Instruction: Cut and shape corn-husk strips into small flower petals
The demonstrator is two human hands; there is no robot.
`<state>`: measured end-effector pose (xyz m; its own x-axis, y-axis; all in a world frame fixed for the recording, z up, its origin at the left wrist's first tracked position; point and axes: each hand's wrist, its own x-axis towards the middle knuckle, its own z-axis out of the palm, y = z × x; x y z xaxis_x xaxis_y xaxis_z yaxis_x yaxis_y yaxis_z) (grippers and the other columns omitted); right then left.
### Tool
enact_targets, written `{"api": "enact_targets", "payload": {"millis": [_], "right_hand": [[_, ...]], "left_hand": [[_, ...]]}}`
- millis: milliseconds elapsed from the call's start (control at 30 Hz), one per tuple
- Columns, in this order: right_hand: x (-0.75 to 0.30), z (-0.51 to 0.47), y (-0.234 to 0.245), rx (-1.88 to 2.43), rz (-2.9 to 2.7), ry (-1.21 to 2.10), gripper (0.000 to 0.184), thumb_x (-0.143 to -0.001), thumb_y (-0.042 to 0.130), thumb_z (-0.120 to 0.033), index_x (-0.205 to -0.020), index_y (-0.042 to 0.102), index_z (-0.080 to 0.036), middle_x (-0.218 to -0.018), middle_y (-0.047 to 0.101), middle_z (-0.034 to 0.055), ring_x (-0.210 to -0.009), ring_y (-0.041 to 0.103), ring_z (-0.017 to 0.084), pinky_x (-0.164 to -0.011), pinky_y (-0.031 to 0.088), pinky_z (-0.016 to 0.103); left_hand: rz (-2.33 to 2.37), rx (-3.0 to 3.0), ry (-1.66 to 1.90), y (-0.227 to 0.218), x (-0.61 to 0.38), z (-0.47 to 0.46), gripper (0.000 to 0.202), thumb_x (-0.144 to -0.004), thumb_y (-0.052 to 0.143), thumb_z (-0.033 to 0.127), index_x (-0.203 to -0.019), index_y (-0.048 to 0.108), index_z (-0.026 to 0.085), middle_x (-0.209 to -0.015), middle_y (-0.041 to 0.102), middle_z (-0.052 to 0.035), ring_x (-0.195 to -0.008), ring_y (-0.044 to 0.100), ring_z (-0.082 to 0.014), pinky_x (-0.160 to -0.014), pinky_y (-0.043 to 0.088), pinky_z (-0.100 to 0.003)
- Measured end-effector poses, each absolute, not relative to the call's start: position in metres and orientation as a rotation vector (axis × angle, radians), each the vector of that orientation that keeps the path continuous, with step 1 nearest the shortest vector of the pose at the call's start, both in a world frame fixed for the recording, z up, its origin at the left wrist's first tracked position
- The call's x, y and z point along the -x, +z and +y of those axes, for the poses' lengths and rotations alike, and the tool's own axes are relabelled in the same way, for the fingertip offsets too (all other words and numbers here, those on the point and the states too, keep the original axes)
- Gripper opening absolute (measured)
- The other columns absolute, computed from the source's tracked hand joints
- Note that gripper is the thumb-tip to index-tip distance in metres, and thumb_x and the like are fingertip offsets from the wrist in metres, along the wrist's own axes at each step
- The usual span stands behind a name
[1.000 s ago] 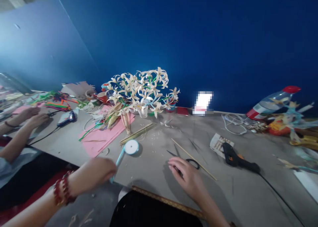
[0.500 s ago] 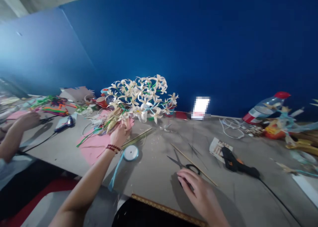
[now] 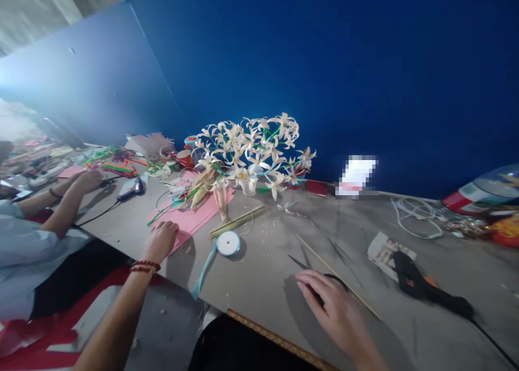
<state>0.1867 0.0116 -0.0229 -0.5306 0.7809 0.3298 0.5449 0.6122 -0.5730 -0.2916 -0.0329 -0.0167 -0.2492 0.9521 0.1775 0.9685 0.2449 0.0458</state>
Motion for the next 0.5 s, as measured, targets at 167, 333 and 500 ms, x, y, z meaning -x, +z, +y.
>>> {"api": "enact_targets", "payload": {"millis": [167, 333, 500], "right_hand": [[-0.195, 0.006, -0.024, 1.104, -2.213, 0.663, 0.023, -0.097, 0.047, -0.031, -0.099, 0.069, -0.024, -0.101, 0.073, 0.009, -0.092, 0.07, 0.025, -0.079, 0.056, 0.036], [-0.173, -0.001, -0.007, 1.023, -2.098, 0.975, 0.019, -0.095, 0.052, -0.029, -0.102, 0.068, -0.023, -0.102, 0.071, 0.0084, -0.096, 0.067, 0.023, -0.084, 0.052, 0.034], [-0.147, -0.005, 0.007, 1.015, -1.698, 1.318, 0.02, -0.087, 0.064, -0.035, -0.101, 0.064, -0.02, -0.088, 0.069, 0.0047, -0.071, 0.064, 0.016, -0.065, 0.052, 0.026]], "left_hand": [[-2.368, 1.961, -0.397, 0.001, 0.249, -0.021, 0.017, -0.087, 0.046, 0.024, -0.082, 0.061, 0.018, -0.089, 0.068, -0.0106, -0.091, 0.061, -0.0272, -0.085, 0.047, -0.041], [-2.571, 2.281, -2.168, 0.034, 0.119, -0.011, 0.016, -0.086, 0.063, 0.033, -0.089, 0.059, 0.018, -0.089, 0.067, -0.0052, -0.083, 0.062, -0.0182, -0.078, 0.048, -0.029], [-2.455, 2.151, -3.234, 0.04, 0.022, -0.007, 0.017, -0.075, 0.076, 0.024, -0.076, 0.061, 0.014, -0.088, 0.065, -0.0045, -0.076, 0.058, -0.0133, -0.075, 0.047, -0.025]]}}
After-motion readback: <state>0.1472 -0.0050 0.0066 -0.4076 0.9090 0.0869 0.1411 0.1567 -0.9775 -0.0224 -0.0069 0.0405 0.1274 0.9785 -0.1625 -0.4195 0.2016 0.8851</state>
